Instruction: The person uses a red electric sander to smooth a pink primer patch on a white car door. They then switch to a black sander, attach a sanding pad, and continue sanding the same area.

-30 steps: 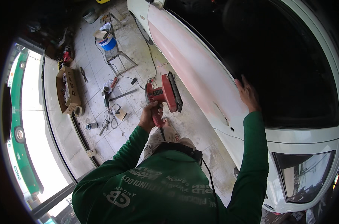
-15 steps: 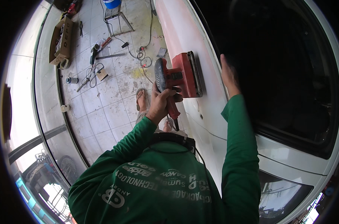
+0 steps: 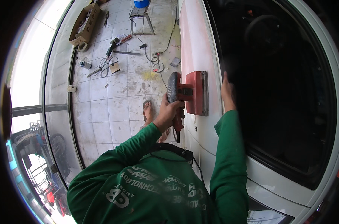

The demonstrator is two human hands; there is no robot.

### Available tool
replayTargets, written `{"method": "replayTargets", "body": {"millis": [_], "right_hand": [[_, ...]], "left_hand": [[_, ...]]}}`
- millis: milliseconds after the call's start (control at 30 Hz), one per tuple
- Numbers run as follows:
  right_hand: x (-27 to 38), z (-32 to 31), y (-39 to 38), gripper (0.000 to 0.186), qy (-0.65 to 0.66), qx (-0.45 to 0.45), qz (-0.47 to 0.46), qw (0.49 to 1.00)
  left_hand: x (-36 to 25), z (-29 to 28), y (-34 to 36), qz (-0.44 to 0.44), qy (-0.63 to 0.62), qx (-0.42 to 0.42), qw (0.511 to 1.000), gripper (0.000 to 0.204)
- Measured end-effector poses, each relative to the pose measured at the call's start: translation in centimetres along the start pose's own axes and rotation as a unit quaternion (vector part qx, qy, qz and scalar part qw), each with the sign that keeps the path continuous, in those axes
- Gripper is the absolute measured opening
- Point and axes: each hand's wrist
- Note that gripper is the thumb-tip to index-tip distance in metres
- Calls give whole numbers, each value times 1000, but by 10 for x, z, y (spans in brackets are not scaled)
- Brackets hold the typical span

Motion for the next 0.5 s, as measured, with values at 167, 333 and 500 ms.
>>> {"method": "replayTargets", "body": {"millis": [167, 333, 500], "right_hand": [[-5, -3, -3, 104, -21, -3, 9, 1000], [6, -9, -14, 107, -14, -19, -32, 999], [18, -11, -14, 98, -56, -56, -8, 997]], "left_hand": [[-8, 4, 39, -2, -1, -11, 1000, 48], [-33, -1, 99, -13, 9, 24, 1000, 45], [-35, 1, 88, -16, -10, 25, 1000, 56]]}}
Point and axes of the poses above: each hand's wrist, its own y-axis towards the middle knuckle, its own z-axis out of the palm, x = y × z, and after that the axes turned 13 degrees about z, right-handed
